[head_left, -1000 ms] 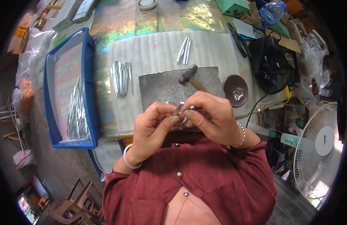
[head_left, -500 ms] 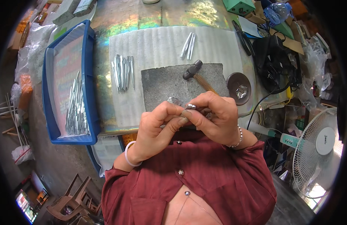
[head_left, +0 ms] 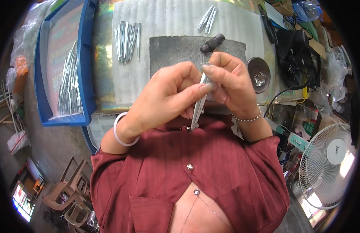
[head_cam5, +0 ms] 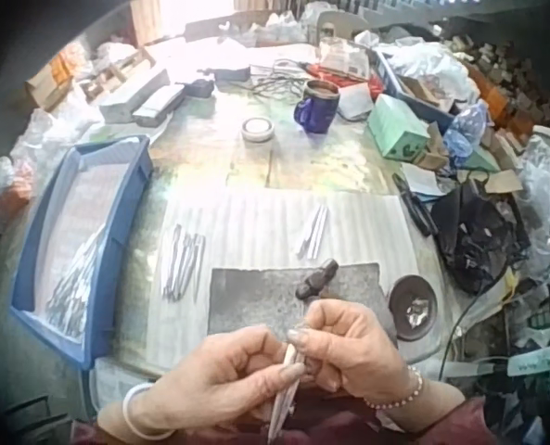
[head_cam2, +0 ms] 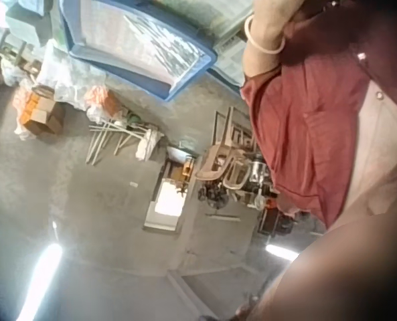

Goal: Stamping or marking small metal components using a punch and hammer on an anvil.

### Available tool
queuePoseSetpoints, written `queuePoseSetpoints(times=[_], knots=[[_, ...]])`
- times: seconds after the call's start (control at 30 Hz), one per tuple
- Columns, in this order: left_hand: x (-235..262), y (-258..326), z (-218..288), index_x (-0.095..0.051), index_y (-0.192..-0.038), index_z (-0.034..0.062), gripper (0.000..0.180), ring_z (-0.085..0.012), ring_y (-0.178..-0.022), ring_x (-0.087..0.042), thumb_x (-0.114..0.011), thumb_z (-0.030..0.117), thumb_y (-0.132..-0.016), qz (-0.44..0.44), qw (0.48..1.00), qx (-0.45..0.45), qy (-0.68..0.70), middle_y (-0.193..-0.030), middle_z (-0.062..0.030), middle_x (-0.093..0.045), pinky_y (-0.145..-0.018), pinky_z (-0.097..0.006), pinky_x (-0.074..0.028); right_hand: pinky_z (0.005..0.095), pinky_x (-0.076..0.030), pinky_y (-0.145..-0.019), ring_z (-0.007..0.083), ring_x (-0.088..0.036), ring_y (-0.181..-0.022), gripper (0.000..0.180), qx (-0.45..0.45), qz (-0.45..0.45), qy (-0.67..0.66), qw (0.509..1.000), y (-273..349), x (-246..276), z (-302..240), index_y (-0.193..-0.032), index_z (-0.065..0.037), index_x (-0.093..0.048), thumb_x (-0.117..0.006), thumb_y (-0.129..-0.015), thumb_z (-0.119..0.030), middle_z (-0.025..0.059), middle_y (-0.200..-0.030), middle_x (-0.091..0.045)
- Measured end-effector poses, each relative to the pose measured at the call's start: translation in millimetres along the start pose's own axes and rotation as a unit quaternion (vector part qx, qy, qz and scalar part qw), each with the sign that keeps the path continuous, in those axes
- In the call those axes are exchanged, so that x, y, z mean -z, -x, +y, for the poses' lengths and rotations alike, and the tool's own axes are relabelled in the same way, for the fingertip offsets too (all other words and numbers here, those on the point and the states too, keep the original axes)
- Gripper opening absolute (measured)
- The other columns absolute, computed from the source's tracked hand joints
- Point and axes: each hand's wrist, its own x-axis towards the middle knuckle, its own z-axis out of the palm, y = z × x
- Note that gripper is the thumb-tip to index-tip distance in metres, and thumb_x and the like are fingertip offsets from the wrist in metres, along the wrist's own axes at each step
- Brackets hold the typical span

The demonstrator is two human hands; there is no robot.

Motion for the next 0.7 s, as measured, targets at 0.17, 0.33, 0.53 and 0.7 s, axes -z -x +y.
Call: queuePoseSetpoints(times=[0.17, 0.33, 0.53, 0.7], knots=[[2, -7, 2, -0.051, -0.088, 0.0029, 0.019, -0.0043, -0.047, -0.053, -0.06, 0.019, -0.092, -0.047, 0.997, 0.047, 0.051, -0.063, -0.0003, -0.058, -0.039, -0.017, -0.04, 0.015, -0.031, -0.035, 0.002, -0.041, -0.039, 0.018, -0.013, 0.025, -0.054, 0.998, -3, 1, 3, -0.074, -0.007, -0.054, -0.064, -0.088, -0.015, 0.0012, -0.06, -0.055], [2, -10, 10, -0.05, -0.086, 0.0029, 0.02, -0.0042, -0.044, -0.052, -0.06, 0.02, -0.092, -0.064, 0.995, 0.055, 0.05, -0.06, -0.0005, -0.056, -0.038, -0.016, -0.039, 0.0156, -0.031, -0.035, 0.0024, -0.04, -0.04, 0.017, 0.009, 0.038, -0.078, 0.996, 1, -1, 6, -0.076, -0.006, -0.053, -0.062, -0.088, -0.014, 0.0012, -0.061, -0.054], [2, -14, 15, -0.05, -0.085, 0.0026, 0.021, -0.0048, -0.045, -0.053, -0.061, 0.019, -0.091, -0.091, 0.994, 0.051, 0.033, -0.059, -0.0008, -0.057, -0.038, -0.017, -0.039, 0.016, -0.03, -0.035, 0.0025, -0.038, -0.04, 0.016, 0.045, 0.06, -0.094, 0.993, 10, -4, 11, -0.077, -0.005, -0.053, -0.061, -0.089, -0.013, 0.0017, -0.061, -0.054], [0, -17, 18, -0.05, -0.084, 0.0013, 0.02, -0.005, -0.047, -0.055, -0.062, 0.017, -0.091, -0.141, 0.988, 0.052, 0.042, -0.062, -0.0021, -0.059, -0.039, -0.017, -0.04, 0.016, -0.03, -0.035, 0.0023, -0.038, -0.04, 0.016, 0.084, 0.091, -0.085, 0.989, 19, -4, 15, -0.077, -0.005, -0.052, -0.06, -0.09, -0.012, 0.0025, -0.062, -0.055]])
